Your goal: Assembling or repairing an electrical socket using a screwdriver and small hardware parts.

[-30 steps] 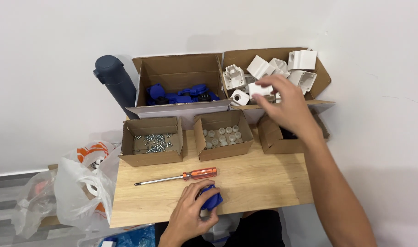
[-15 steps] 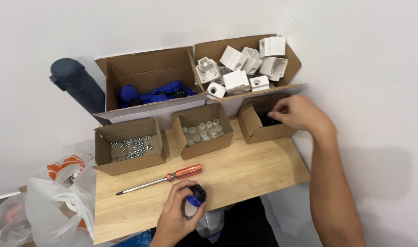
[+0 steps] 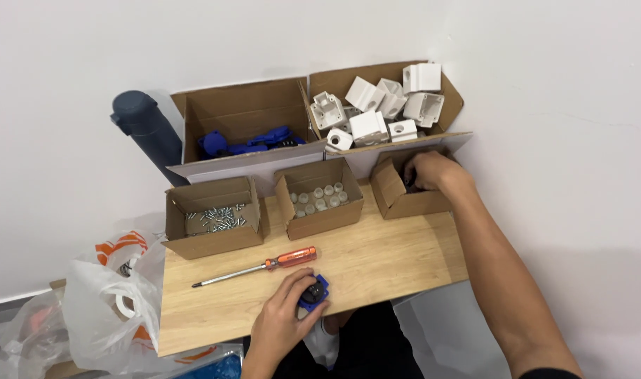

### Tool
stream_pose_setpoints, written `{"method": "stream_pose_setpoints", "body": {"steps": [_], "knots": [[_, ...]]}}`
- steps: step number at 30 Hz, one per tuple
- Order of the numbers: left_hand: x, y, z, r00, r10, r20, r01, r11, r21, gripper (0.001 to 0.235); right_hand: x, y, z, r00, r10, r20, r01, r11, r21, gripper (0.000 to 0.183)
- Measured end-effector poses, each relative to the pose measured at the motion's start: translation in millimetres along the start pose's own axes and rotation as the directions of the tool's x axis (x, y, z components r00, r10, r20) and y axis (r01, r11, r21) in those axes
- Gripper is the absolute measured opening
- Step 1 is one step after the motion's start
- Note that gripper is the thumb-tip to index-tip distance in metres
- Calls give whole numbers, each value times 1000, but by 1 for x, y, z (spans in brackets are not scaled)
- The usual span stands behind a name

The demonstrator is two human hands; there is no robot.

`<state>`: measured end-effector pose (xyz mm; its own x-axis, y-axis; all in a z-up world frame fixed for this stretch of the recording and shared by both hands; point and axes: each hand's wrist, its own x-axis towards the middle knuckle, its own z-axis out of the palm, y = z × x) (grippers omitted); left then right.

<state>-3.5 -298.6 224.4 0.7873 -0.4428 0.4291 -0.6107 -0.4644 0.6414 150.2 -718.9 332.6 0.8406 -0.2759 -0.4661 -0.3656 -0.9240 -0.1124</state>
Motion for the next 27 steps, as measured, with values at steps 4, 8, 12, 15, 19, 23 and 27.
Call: {"method": "stream_pose_setpoints", "body": {"steps": [4,8,12,15,19,23,27], "knots": [[-5,0,3,999,6,40,-9,998,58,49,-24,1,-5,995,-23,-100,31,996,79,33],[-2,1,4,999,3,36,-6,996,85,51,-22,15,-1,964,-138,-229,143,990,7,21],[-4,0,7,1000,9,25,-12,992,122,53,-35,0,-9,975,-147,-169,163,983,85,41],[-3,2,6,999,35,6,-36,993,115,51,-16,-2,-8,996,-86,-31,87,996,27,48],[0,1,5,999,2,32,-5,994,107,53,13,6,4,986,-148,-80,150,988,19,34],[-5,2,7,998,67,0,-67,995,71,53,-16,-8,-1,995,-104,-3,104,993,-57,35],[-1,7,2,999,23,22,-25,996,86,50,-11,-18,-1,999,-41,15,43,987,-154,42]]}}
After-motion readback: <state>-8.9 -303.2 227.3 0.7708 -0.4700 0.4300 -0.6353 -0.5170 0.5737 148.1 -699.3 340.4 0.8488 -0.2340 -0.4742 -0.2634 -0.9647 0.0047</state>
